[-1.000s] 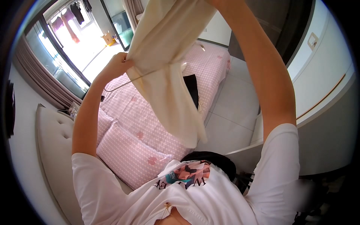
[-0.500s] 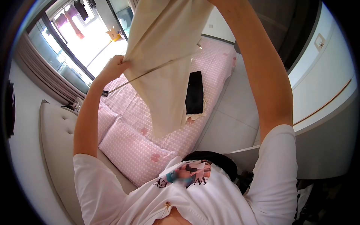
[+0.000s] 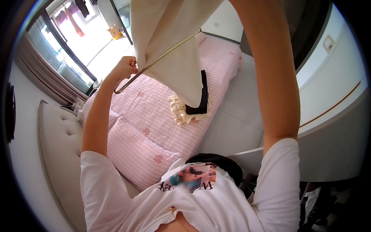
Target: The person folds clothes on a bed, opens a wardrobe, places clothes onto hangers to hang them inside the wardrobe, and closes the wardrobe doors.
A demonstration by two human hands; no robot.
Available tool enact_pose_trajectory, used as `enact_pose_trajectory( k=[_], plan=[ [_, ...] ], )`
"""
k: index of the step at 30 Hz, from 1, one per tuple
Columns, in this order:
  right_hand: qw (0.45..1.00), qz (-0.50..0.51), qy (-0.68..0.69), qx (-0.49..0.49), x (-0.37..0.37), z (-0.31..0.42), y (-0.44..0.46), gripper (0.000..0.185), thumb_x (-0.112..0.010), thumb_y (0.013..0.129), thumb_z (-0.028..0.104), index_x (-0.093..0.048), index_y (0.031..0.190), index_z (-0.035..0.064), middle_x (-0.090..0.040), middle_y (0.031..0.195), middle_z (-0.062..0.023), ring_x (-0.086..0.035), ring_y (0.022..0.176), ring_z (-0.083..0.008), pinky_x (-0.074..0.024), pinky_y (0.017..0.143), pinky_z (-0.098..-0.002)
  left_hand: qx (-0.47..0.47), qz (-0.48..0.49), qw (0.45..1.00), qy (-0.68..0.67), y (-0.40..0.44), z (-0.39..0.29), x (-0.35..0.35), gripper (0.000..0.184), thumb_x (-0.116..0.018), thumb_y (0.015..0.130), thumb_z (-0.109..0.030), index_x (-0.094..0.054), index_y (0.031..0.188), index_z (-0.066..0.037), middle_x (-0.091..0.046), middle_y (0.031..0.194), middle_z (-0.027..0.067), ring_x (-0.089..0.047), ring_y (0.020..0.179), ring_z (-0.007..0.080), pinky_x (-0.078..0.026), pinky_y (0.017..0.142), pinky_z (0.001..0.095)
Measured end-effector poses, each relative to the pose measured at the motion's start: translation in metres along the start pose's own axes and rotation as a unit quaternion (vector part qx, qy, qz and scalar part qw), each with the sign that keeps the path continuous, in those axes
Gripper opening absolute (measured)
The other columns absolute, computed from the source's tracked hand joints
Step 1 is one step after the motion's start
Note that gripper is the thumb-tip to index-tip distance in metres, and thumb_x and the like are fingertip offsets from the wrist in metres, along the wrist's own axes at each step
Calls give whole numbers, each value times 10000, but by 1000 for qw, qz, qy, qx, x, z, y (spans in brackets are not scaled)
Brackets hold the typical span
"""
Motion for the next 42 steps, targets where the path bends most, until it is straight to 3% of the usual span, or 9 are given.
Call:
enact_pose_trajectory(
  k=[4,6,9,14,18,21,27,32,42],
  plan=[
    [999,18,-32,-4,5,18,-42,186,-524,745,54,-543,895,-55,-620,852,-146,-632,727,-235,-547,659,-309,-15,-55,998,4,7,2,2,212,-616,650,-19,-661,856,-29,-563,695,37,-479,540,105,-403,483,254],
    [965,-163,-204,36,33,31,-79,195,-497,772,87,-568,914,-26,-620,841,-136,-621,798,-236,-527,727,-319,-53,-131,988,68,7,-15,19,214,-587,689,-52,-692,874,-75,-660,837,73,-587,737,150,-471,718,280],
    [884,-344,-315,25,77,39,-148,224,-488,761,108,-592,932,8,-615,844,-122,-603,861,-237,-500,801,-333,-32,-165,973,160,7,-32,47,217,-529,748,-68,-692,890,-91,-665,867,90,-606,736,162,-475,713,285],
    [846,-442,-120,-275,151,-50,-256,371,-517,635,52,-530,999,-13,-582,941,-103,-559,852,-264,-463,840,-412,-194,-300,906,225,-25,-89,87,197,-503,815,-55,-676,908,-48,-625,823,176,-600,679,254,-459,658,338],
    [765,-347,-3,-543,223,-140,-392,349,-504,684,23,-507,1033,46,-570,967,-78,-562,865,-242,-455,782,-385,-295,-314,871,236,-35,-111,105,189,-517,822,-34,-671,932,-48,-593,762,148,-556,594,213,-439,590,316],
    [702,-398,-140,-574,251,-149,-417,275,-514,753,56,-504,1028,69,-565,969,-63,-559,859,-207,-436,747,-326,-325,-272,874,237,-59,-145,94,206,-517,831,-3,-670,955,-66,-528,680,80,-494,555,152,-404,538,287],
    [855,-198,-379,-295,184,-139,-232,267,-568,842,184,-520,1072,58,-568,1049,-29,-534,956,-134,-405,773,-272,-388,-220,840,310,-84,-172,72,189,-527,856,-17,-674,965,-63,-521,715,38,-427,560,105,-321,495,245],
    [883,-184,-400,-161,140,-150,-138,428,-620,820,196,-474,1165,-11,-508,1171,-110,-460,1115,-190,-347,952,-318,-374,-226,852,288,-90,-164,76,195,-527,855,-9,-676,969,-63,-504,706,34,-404,555,97,-296,476,244],
    [846,-156,-502,-96,136,-148,-126,184,-616,776,129,-546,773,-41,-567,698,-48,-487,620,-106,-412,596,-252,-323,-226,896,204,-102,-132,70,226,-528,842,15,-674,989,-75,-443,671,13,-356,559,78,-262,463,241]
  ],
)
Point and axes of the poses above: each hand's wrist, its own y-axis towards the middle knuckle, its own x-axis out of the back of the hand, z = x × y, the point moved 8 cm from there along y, towards the middle knuckle
